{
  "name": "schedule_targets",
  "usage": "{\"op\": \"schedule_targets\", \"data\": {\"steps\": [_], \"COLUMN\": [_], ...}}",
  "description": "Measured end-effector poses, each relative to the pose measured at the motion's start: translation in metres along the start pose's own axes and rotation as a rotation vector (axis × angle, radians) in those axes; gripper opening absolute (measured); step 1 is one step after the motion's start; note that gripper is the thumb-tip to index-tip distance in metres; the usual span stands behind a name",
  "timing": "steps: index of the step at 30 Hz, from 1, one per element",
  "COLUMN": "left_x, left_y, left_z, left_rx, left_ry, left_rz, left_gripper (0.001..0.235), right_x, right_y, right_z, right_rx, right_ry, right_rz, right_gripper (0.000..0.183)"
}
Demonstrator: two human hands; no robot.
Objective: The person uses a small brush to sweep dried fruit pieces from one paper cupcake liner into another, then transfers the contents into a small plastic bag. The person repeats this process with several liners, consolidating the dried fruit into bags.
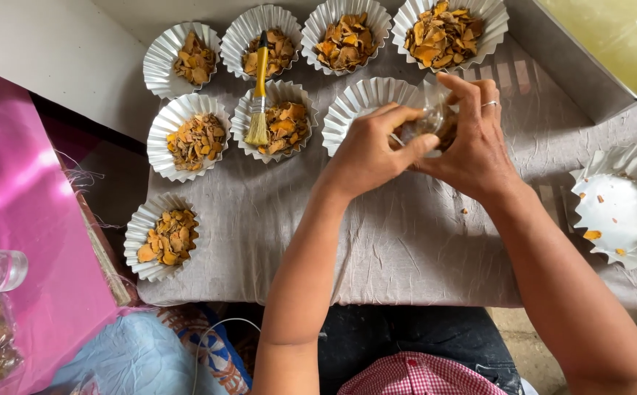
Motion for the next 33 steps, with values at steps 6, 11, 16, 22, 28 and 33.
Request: {"op": "schedule_targets", "data": {"steps": [6, 11, 16, 22, 28, 33], "left_x": [0.025, 0.024, 0.011, 0.015, 0.022, 0.011], "left_y": [0.009, 0.01, 0.008, 0.006, 0.009, 0.004], "left_z": [-0.003, 0.008, -0.004, -0.006, 0.009, 0.003], "left_rx": [-0.077, -0.13, -0.162, -0.116, -0.13, -0.079], "left_ry": [0.209, 0.267, 0.186, 0.181, 0.341, 0.346], "left_rz": [0.018, -0.019, -0.089, -0.089, 0.114, 0.026], "left_gripper": [0.032, 0.032, 0.027, 0.019, 0.024, 0.029], "right_x": [0.03, 0.026, 0.019, 0.015, 0.019, 0.008], "right_y": [-0.008, -0.005, 0.002, 0.001, 0.002, 0.01], "right_z": [-0.019, -0.005, 0.002, -0.003, -0.001, 0.009], "right_rx": [0.084, -0.297, -0.266, -0.337, -0.225, -0.1], "right_ry": [-0.289, -0.565, -0.548, -0.632, -0.624, -0.456], "right_rz": [-0.13, -0.181, -0.171, -0.207, -0.09, -0.061], "right_gripper": [0.082, 0.049, 0.044, 0.042, 0.031, 0.019]}}
Point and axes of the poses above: each hand's wrist, its own y-axis away from the middle knuckle, its own x-axis out of the back of the hand, z = x × y, the point moved 5 cm from there along -y, towards the middle knuckle, and after that the axes turned 6 degrees about x, right-handed, at the moved point
